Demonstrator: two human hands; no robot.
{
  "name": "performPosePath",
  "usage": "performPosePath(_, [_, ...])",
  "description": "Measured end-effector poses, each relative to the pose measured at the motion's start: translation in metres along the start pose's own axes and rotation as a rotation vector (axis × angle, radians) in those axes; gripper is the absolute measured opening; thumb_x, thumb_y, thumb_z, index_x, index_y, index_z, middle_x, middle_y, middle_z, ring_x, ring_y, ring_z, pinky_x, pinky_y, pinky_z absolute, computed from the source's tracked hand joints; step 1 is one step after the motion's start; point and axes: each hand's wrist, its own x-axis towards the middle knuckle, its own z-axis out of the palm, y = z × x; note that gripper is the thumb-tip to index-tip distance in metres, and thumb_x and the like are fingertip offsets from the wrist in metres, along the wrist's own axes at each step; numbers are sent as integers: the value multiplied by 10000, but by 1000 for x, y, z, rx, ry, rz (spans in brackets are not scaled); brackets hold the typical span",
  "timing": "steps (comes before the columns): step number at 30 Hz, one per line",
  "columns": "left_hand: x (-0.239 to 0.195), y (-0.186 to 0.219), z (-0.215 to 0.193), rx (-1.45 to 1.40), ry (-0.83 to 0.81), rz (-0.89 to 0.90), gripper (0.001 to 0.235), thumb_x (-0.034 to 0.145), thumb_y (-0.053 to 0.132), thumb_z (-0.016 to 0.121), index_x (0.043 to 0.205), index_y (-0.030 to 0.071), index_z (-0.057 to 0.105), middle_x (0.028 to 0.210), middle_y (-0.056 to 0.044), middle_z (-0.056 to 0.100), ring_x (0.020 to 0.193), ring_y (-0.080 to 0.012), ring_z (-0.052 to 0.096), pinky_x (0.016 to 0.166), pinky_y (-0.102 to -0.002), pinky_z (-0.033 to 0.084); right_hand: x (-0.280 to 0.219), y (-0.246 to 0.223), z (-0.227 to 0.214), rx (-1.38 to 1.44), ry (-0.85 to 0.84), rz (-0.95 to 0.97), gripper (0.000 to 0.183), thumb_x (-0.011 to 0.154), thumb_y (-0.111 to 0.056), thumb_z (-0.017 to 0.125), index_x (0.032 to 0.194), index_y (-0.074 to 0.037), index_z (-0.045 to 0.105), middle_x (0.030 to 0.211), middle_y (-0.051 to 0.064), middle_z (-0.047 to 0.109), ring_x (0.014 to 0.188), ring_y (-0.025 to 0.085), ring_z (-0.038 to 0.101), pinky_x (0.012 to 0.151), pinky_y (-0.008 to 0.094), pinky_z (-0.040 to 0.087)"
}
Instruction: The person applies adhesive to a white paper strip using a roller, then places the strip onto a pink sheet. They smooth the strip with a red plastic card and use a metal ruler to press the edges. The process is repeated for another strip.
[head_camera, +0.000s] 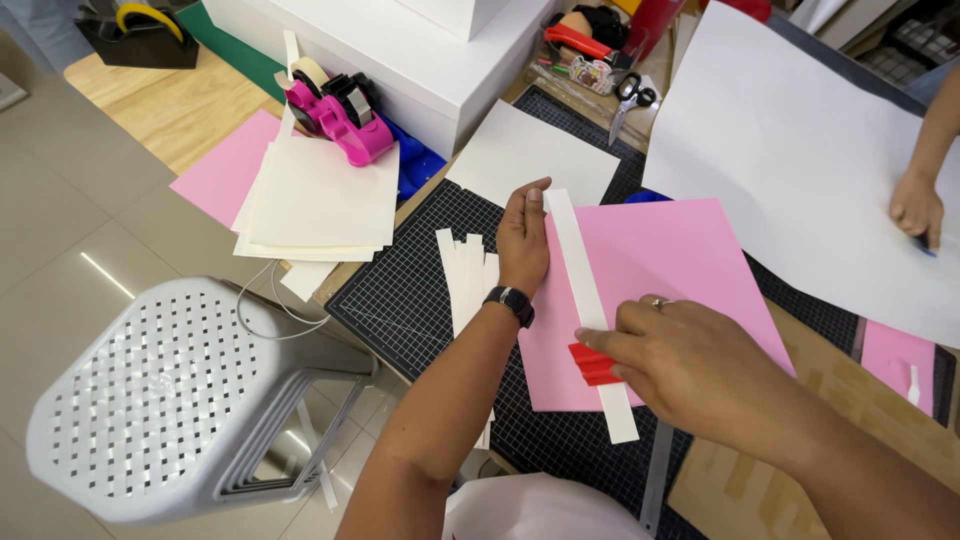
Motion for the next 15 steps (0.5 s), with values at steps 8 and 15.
performPosePath(8, [1, -4, -2, -46, -21, -13, 398, 1067, 439, 427, 1225, 186, 691, 897, 65, 671, 734, -69, 535, 723, -270, 490, 60, 33, -11, -9, 89, 91, 388, 976, -299, 573, 1354, -298, 659, 917, 8, 657, 846, 302, 626, 756, 466, 505])
performPosePath(15, [11, -25, -3, -91, -74, -10, 328, 1149, 330, 421, 1356, 205, 641, 903, -100, 719, 919, -207, 647, 893, -423, 550, 131, 73, -12, -37, 227, 107, 335, 932, -330, 663, 1251, -244, 721, 1047, 63, 697, 1033, 323, 663, 888, 479, 509])
